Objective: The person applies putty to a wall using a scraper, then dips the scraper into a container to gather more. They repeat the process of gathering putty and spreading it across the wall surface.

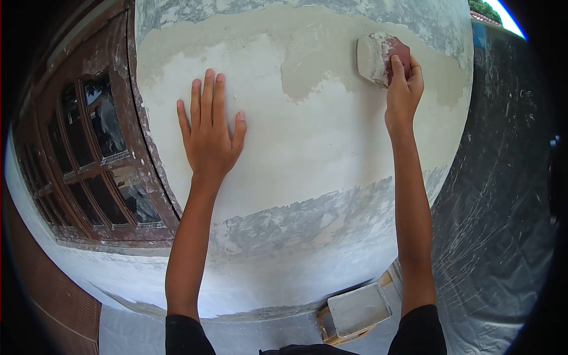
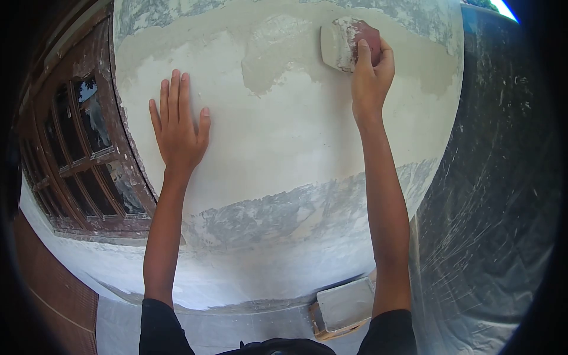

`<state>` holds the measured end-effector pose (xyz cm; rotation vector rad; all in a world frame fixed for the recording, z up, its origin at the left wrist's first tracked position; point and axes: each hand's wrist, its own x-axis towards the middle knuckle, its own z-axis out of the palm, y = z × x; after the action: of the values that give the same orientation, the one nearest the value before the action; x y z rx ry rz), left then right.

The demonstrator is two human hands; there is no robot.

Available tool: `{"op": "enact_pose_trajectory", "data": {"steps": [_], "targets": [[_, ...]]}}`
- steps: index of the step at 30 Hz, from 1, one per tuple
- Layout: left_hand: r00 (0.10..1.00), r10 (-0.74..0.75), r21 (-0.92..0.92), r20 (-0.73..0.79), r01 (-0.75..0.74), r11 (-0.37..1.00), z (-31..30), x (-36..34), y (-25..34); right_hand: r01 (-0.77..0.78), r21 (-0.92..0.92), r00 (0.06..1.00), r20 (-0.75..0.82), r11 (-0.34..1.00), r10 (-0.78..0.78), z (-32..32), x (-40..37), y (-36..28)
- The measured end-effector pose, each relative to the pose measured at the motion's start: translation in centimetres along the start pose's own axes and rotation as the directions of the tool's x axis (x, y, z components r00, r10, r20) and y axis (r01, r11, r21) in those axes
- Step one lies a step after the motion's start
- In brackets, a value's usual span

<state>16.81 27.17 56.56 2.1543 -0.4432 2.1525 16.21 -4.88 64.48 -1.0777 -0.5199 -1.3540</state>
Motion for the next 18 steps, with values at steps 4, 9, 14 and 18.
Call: {"op": "enact_pose_trajectory", "data": {"steps": [4, 9, 14, 18], "targets": [[1.000, 0.008, -0.011, 0.006, -0.008, 1.000, 0.0, 0.0, -0.1, 0.190, -0.128, 0.938, 0.316, 0.974, -0.141, 3.6, -5.6, -0.5], [1.000, 0.012, -0.011, 0.010, -0.012, 1.000, -0.1, 0.0, -0.2, 0.370, -0.287, 0.891, 0.378, 0.883, -0.250, 3.7, -6.4, 0.6], [1.000, 0.004, -0.001, 0.010, -0.004, 1.000, -0.1, -0.1, -0.1, -0.001, -0.164, 1.000, 0.022, 0.986, 0.004, -0.6, -1.3, 0.9], [1.000, -0.003, 0.007, 0.009, 0.003, 1.000, 0.1, -0.1, 0.0, -0.052, -0.120, 0.965, -0.261, 0.991, 0.019, -3.6, 1.4, 1.8]]}}
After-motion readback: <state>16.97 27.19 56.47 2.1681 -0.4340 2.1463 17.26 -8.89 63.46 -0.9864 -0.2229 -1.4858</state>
